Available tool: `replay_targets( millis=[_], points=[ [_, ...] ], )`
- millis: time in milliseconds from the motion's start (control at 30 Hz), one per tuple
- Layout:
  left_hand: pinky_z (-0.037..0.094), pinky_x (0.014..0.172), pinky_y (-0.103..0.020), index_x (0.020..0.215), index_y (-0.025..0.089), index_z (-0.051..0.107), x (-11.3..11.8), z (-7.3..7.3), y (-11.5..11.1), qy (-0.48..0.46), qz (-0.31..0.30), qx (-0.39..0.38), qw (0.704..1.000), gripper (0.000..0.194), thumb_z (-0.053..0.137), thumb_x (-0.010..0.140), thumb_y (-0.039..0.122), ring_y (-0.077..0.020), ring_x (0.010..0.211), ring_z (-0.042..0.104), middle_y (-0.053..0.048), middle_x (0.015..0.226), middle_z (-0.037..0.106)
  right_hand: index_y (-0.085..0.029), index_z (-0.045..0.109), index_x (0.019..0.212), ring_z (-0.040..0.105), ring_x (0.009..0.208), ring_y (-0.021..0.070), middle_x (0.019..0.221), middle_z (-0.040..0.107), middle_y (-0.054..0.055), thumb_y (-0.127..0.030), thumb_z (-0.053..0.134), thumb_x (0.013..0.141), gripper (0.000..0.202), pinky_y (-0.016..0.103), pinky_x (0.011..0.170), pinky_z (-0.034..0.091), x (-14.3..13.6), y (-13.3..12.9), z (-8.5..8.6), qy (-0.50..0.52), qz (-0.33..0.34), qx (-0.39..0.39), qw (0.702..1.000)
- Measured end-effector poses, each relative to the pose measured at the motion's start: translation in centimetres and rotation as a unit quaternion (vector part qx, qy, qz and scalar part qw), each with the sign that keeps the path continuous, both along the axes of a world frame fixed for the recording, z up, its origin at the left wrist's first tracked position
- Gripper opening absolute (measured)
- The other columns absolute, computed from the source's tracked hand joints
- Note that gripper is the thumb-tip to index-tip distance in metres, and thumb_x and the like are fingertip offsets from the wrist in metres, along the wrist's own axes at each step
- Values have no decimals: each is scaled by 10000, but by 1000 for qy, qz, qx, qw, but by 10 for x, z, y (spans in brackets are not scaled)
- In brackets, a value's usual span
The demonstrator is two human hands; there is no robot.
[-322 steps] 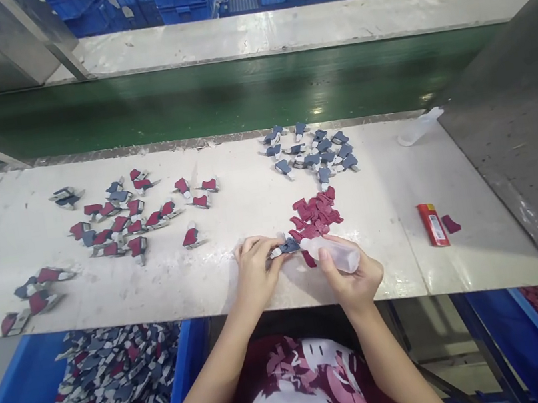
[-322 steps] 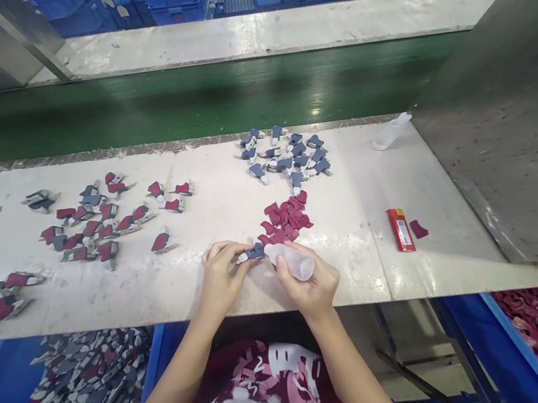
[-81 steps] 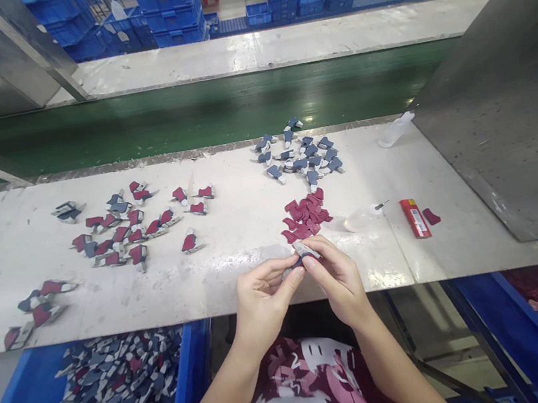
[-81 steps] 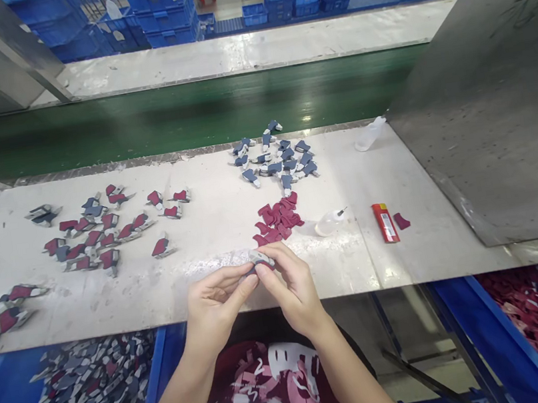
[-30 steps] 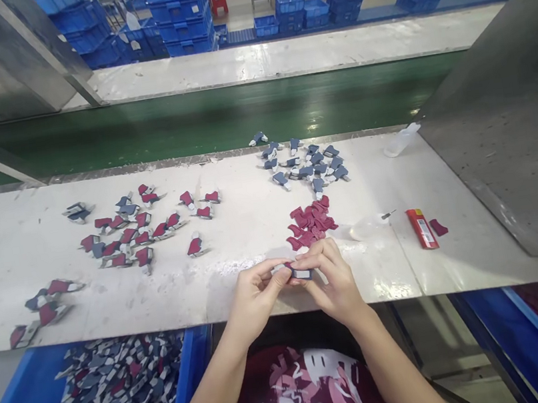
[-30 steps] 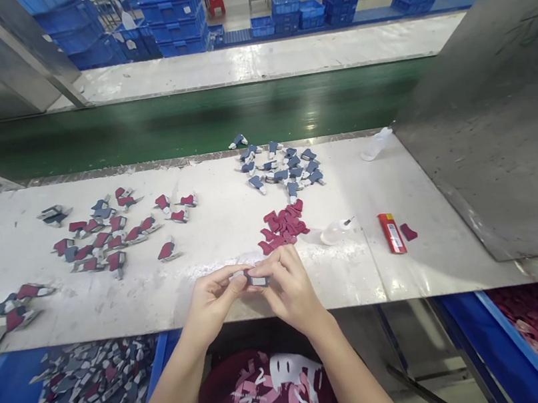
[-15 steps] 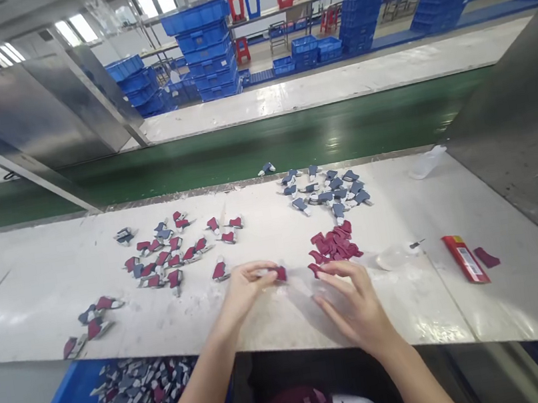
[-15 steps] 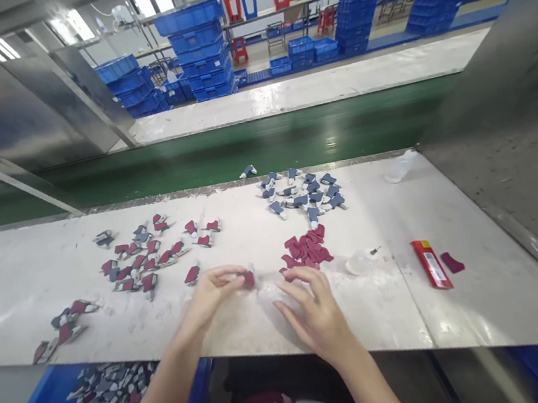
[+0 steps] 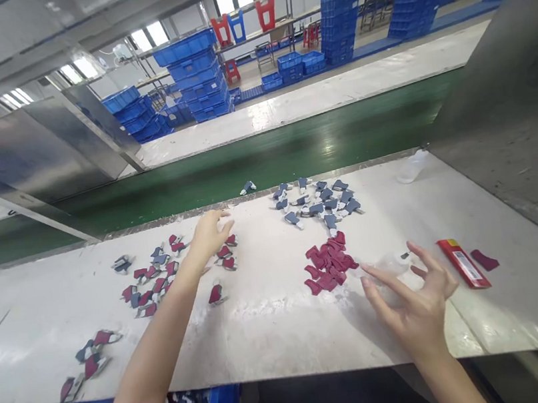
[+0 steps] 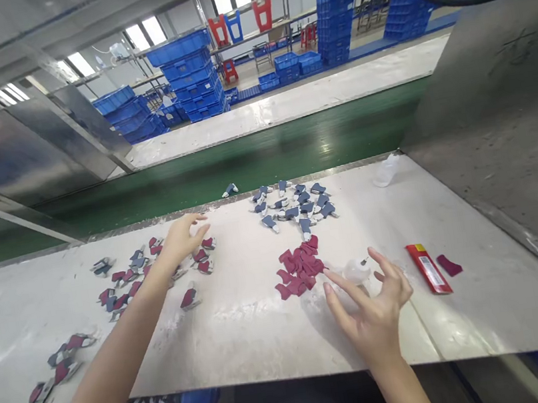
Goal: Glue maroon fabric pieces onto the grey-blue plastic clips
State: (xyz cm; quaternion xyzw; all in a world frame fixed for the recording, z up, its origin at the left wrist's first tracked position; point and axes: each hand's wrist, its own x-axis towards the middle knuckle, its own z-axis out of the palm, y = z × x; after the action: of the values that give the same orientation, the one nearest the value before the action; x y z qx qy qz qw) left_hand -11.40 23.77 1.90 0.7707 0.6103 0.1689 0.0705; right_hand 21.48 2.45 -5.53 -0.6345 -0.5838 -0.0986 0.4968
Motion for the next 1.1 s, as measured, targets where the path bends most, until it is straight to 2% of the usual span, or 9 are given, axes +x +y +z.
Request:
replay_targets(
  millis=[133, 233, 333, 467, 600, 733, 900, 1000, 1100],
  points=[
    [454, 936, -371, 1192, 120, 608, 27, -13, 81, -21, 48, -11, 999, 347, 615, 874, 259, -281, 1040, 635, -152, 1118, 713, -277, 781, 993, 366, 1320, 438, 1439, 410, 137, -394, 661, 879, 203, 675, 943, 406, 2, 9, -10, 9, 31, -41, 999],
    [448, 911, -372, 1256, 92, 553, 45, -24, 117, -39, 66, -18, 997, 448, 666, 850, 243, -287, 1044, 620, -181, 1138, 699, -278, 738, 1125, 408, 1246, 398, 1305, 515, 158, -408, 639, 888, 288, 651, 927, 430, 5, 12, -19, 2, 43, -67, 997],
    [441, 901, -353, 1236, 83, 556, 58, -29, 132, -58, 64, -25, 996, 403, 647, 855, 178, -260, 1012, 613, -174, 1108, 697, -268, 713, 1133, 508, 1115, 324, 1167, 584, 137, -375, 650, 885, 278, 540, 883, 484, 7, 11, -22, 21, 51, -78, 995],
    [442, 868, -319, 1257, 98, 533, 72, -22, 127, -86, 47, -31, 995, 352, 551, 907, 139, -213, 936, 607, -137, 1067, 696, -219, 638, 974, 598, 951, 260, 988, 641, 87, -359, 692, 850, 195, 435, 800, 518, 6, 8, -19, 69, 35, -56, 995],
    [458, 817, -297, 1339, 138, 454, 84, -14, 78, -116, 3, -45, 992, 357, 423, 997, 237, -182, 832, 620, -77, 962, 708, -213, 594, 1076, 665, 968, 249, 1015, 684, 79, -302, 717, 837, 283, 424, 825, 557, 7, 6, -21, 69, 29, -9, 997],
    [481, 789, -298, 1329, 180, 448, 89, -13, -28, -180, -78, -122, 973, 349, 331, 1027, 311, -189, 826, 662, -39, 859, 709, -252, 544, 1200, 724, 831, 198, 906, 725, 19, -196, 765, 805, 455, 375, 777, 607, 6, 1, -22, 81, 81, 44, 992],
    [496, 793, -329, 1214, 210, 540, 93, -26, -151, -215, -78, -204, 952, 313, 345, 1026, 369, -199, 787, 713, -55, 909, 717, -270, 494, 1189, 705, 626, 155, 769, 713, -35, -158, 806, 765, 537, 309, 606, 618, 6, -9, -19, 84, 151, 83, 981],
    [489, 860, -361, 1199, 218, 593, 97, -43, -185, -225, -52, -170, 958, 295, 408, 1014, 353, -223, 898, 703, -79, 1004, 725, -264, 511, 1165, 659, 526, 148, 670, 675, -55, -195, 783, 790, 469, 294, 536, 596, 6, -16, -19, 81, 124, 99, 984],
    [444, 980, -411, 1255, 230, 605, 98, -60, -197, -223, -50, -103, 968, 339, 599, 936, 346, -263, 1095, 631, -92, 1158, 710, -224, 590, 1170, 679, 605, 179, 737, 691, 12, -316, 710, 847, 357, 318, 556, 583, 1, -24, -16, 91, 114, 71, 987]
  ],
)
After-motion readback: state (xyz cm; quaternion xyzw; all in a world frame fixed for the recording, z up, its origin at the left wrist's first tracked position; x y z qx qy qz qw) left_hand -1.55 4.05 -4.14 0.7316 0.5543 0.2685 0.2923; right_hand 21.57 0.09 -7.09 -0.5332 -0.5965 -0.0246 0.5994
